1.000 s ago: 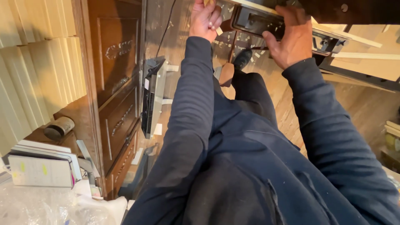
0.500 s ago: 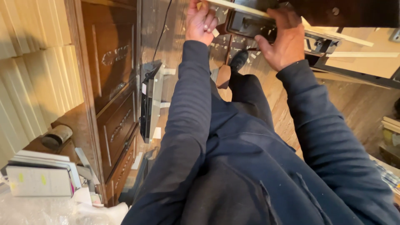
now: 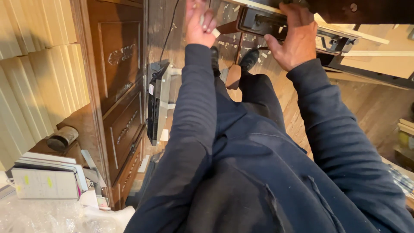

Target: Joining wooden frame molding pieces using a v-nailer machine.

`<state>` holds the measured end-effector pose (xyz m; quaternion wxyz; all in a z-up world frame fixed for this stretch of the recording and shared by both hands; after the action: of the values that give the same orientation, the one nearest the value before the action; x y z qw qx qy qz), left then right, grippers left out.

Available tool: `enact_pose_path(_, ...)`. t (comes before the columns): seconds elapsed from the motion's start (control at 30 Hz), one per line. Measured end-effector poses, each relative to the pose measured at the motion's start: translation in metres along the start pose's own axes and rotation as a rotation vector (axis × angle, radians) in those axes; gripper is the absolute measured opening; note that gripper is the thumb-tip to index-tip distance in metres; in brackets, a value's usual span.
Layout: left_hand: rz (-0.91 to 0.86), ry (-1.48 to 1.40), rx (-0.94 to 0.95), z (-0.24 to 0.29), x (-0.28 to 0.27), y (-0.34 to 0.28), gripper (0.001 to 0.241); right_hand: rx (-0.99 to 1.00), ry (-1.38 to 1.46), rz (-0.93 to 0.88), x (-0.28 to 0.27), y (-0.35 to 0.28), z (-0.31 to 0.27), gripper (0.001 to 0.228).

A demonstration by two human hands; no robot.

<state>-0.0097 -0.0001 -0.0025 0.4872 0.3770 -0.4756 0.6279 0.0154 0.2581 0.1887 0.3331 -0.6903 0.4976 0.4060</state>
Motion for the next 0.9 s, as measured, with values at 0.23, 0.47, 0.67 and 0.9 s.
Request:
enact_pose_path(0.23, 0.35, 0.146, -0.148, 0.023, -0.078, -0.085, 0.019, 0.0, -0.065, 0.129, -0.005, -0.045, -0.029, 0.06)
enact_pose_path(0.47, 0.373, 0.299, -0.558, 0.012, 0.02, -0.163, 0.033, 0.158, 0.454, -0.395, 0.021, -0.075, -0.078, 0.025)
enact_pose_path(0.67, -0.198, 0.898, -0.565, -0.001, 0.091, -0.156, 0.041, 0.552, 0.946, -0.556, 0.071, -0.088, -0.042, 0.019)
enact_pose_path(0.9, -0.333, 1.035, -0.566, -0.016, 0.12, -0.144, 0.056, 0.52, 1.329, -0.38, 0.062, -0.088, -0.032, 0.012)
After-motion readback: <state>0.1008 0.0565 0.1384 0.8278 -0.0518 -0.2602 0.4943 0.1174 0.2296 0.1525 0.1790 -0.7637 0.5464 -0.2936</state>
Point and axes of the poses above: each hand's wrist, its own y-axis towards the middle knuckle, its own x-axis out of the palm, z = x × y, the point moved 1 cm from there along y, towards the middle knuckle, and after that the axes turned 4 degrees about x, right-handed, at the moved point
